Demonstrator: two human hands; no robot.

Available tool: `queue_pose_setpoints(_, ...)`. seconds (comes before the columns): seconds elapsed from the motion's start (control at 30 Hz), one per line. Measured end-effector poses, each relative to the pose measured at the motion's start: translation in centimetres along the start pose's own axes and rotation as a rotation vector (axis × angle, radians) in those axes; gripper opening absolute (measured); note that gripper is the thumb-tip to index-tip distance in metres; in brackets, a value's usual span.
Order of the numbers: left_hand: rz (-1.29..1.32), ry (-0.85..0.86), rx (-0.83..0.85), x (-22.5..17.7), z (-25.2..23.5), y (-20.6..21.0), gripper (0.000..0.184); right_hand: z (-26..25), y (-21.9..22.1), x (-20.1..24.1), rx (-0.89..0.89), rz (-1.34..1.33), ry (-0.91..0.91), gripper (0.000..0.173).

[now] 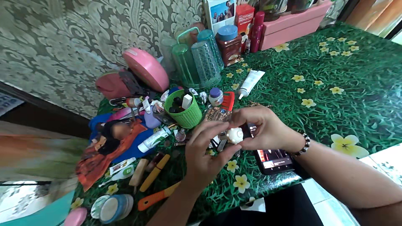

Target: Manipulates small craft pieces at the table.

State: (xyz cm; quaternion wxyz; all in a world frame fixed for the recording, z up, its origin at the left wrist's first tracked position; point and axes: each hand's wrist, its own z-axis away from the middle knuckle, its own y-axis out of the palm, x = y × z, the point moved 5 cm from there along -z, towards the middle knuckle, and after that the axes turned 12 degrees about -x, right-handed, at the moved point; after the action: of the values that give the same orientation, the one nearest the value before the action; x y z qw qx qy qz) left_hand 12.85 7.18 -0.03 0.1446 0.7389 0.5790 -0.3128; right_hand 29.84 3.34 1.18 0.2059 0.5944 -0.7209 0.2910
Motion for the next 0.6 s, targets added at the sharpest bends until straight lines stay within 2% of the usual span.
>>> queue_pose_setpoints(0.13, 0.042, 0.037, -0.022, -0.31, 0.04, -0.02, 0.027, 0.0, 0.35, 0.15, -0.002, 0.032, -0.033, 0.02)
queue_pose_setpoints(0.37, 0.111, -0.018, -0.033, -0.37, 0.18, -0.22, 0.007, 0.17, 0.62, 0.08, -0.021, 0.07, -0.032, 0.019)
queue_pose_setpoints(0.6, 0.059, 0.025, -0.035, -0.58, 0.22, -0.42, 0.003, 0.26, 0.81, 0.07, -0.032, 0.092, -0.039, 0.019)
